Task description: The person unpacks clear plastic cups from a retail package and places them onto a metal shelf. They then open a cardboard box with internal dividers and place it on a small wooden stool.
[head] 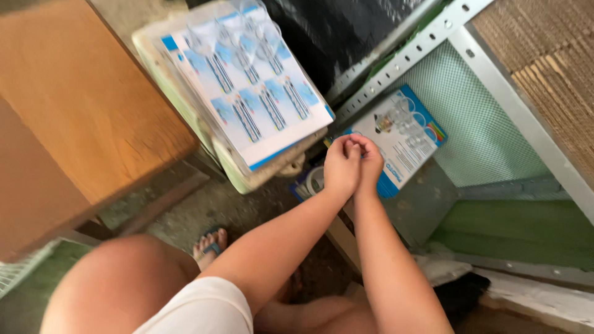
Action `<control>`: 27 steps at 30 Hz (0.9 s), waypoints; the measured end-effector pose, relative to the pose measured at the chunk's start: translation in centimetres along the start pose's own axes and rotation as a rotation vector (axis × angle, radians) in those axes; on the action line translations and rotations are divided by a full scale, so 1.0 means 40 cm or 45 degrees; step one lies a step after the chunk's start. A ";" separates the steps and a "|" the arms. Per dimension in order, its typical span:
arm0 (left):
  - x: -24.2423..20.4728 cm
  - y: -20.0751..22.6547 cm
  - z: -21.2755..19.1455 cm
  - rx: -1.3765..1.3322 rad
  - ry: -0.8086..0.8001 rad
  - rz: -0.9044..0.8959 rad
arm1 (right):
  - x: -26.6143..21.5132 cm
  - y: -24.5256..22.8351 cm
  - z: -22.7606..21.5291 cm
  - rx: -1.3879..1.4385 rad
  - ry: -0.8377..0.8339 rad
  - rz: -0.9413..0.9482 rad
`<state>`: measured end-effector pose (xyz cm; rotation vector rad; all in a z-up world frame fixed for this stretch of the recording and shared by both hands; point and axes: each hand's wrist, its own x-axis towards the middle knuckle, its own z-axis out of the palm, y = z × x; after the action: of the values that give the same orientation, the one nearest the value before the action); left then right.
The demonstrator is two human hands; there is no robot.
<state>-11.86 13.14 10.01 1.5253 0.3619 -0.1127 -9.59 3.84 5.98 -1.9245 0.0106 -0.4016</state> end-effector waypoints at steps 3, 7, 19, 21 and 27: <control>-0.004 -0.032 0.056 0.012 -0.121 -0.017 | -0.006 0.037 -0.063 0.028 0.120 0.149; 0.011 -0.065 0.137 0.024 -0.168 0.008 | 0.019 0.098 -0.153 -0.103 0.146 0.213; 0.218 -0.122 0.273 0.057 -0.172 0.250 | 0.182 0.299 -0.259 -0.153 0.218 0.374; 0.249 -0.119 0.285 0.081 -0.109 0.295 | 0.205 0.327 -0.258 -0.140 0.230 0.416; 0.322 -0.136 0.322 0.081 -0.139 0.317 | 0.290 0.397 -0.260 -0.153 0.262 0.423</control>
<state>0.74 2.12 0.99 1.6071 0.0807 -0.0114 1.30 -13.94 -1.81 -1.9466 0.4922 -0.3781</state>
